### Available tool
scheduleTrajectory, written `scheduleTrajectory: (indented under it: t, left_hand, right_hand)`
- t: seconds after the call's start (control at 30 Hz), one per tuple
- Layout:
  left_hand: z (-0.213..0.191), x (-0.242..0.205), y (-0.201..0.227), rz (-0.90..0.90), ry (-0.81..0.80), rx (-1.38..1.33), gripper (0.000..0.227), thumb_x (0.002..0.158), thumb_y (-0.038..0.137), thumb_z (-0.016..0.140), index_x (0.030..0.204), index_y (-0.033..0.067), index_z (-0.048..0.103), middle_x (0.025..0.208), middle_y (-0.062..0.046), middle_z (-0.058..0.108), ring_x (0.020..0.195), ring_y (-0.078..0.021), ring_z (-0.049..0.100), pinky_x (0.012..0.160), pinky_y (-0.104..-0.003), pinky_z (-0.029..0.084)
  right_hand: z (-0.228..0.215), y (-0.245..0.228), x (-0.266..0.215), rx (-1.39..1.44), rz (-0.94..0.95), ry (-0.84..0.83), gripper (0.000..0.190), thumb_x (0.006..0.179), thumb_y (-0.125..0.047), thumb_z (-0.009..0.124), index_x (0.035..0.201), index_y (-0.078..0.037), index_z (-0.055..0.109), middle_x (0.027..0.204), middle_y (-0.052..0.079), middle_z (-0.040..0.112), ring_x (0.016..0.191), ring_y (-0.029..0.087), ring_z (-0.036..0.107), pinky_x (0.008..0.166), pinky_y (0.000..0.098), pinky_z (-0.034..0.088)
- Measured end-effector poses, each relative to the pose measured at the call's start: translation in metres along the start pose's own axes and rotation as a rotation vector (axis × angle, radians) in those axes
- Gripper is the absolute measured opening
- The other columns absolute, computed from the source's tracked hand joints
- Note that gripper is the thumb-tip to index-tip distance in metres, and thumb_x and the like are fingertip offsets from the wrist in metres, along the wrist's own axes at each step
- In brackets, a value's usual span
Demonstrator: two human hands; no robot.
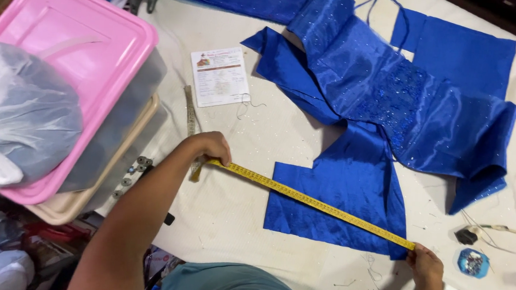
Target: The person assembles and aligns sections of a blue fabric garment on a work table, then uses a measuring tape to check the length and width of the textile parts.
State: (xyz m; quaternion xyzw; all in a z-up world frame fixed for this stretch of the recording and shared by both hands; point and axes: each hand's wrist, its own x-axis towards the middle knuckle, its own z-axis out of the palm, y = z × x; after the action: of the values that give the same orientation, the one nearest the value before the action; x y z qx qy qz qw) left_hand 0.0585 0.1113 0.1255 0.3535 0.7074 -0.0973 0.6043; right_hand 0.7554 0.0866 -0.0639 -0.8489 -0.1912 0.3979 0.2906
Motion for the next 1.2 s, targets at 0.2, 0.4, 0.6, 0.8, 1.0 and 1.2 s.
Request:
scheduleTrajectory:
  t: [0.2,0.4,0.6,0.8,1.0,1.2]
  left_hand:
    - [-0.011,-0.001,0.012,-0.036,-0.057,0.131,0.025,0.078,0.012,0.08,0.103,0.0097,0.079,0.099,-0.006,0.073,0.076,-0.016,0.061,0.058,-0.026,0.046]
    - [0.0,0.001,0.015,0.087,-0.087,0.097,0.02,0.08,0.012,0.079,0.1,0.0162,0.08,0.102,-0.002,0.075,0.084,-0.013,0.06,0.074,-0.024,0.047]
    - [0.032,-0.034,0.041,0.281,-0.07,0.143,0.018,0.077,0.013,0.075,0.093,0.0163,0.082,0.088,0.002,0.077,0.082,-0.0098,0.062,0.071,-0.024,0.044]
    - [0.086,-0.02,0.059,0.593,-0.111,0.115,0.023,0.07,0.018,0.081,0.093,0.0133,0.082,0.087,-0.016,0.076,0.085,-0.0315,0.071,0.076,-0.039,0.055]
    - [0.103,0.002,0.045,0.614,-0.167,0.062,0.02,0.072,0.021,0.082,0.092,0.0168,0.081,0.085,-0.008,0.077,0.077,-0.0207,0.071,0.067,-0.033,0.056]
    - [0.082,-0.033,0.036,0.622,-0.372,-0.145,0.046,0.08,0.003,0.072,0.124,-0.0072,0.062,0.098,-0.017,0.073,0.078,-0.0194,0.065,0.071,-0.032,0.053]
  right_hand:
    - [0.001,0.001,0.003,0.034,0.022,-0.006,0.012,0.1,-0.015,0.066,0.106,-0.006,0.062,0.086,0.01,0.062,0.07,0.014,0.059,0.065,0.0268,0.057]
    - [-0.009,-0.005,0.0,-0.338,-0.152,0.078,0.024,0.105,-0.024,0.062,0.102,-0.002,0.072,0.076,0.016,0.068,0.066,0.024,0.06,0.062,0.0355,0.048]
    - [0.07,-0.112,-0.139,-0.289,-0.635,-0.072,0.054,0.094,-0.035,0.073,0.135,-0.007,0.052,0.12,0.013,0.06,0.091,0.023,0.061,0.077,0.033,0.049]
    - [0.173,-0.172,-0.375,-0.158,-0.611,-1.003,0.057,0.087,-0.014,0.074,0.14,-0.011,0.051,0.128,0.016,0.065,0.073,0.025,0.073,0.057,0.0313,0.061]
    - [0.187,-0.153,-0.365,-0.259,-0.592,-1.069,0.036,0.087,-0.009,0.074,0.122,-0.003,0.064,0.085,0.014,0.072,0.062,0.021,0.071,0.06,0.033,0.061]
    - [0.176,-0.14,-0.338,-0.209,-0.518,-1.066,0.02,0.088,-0.003,0.072,0.108,0.0,0.073,0.075,0.009,0.063,0.067,0.019,0.067,0.061,0.0318,0.061]
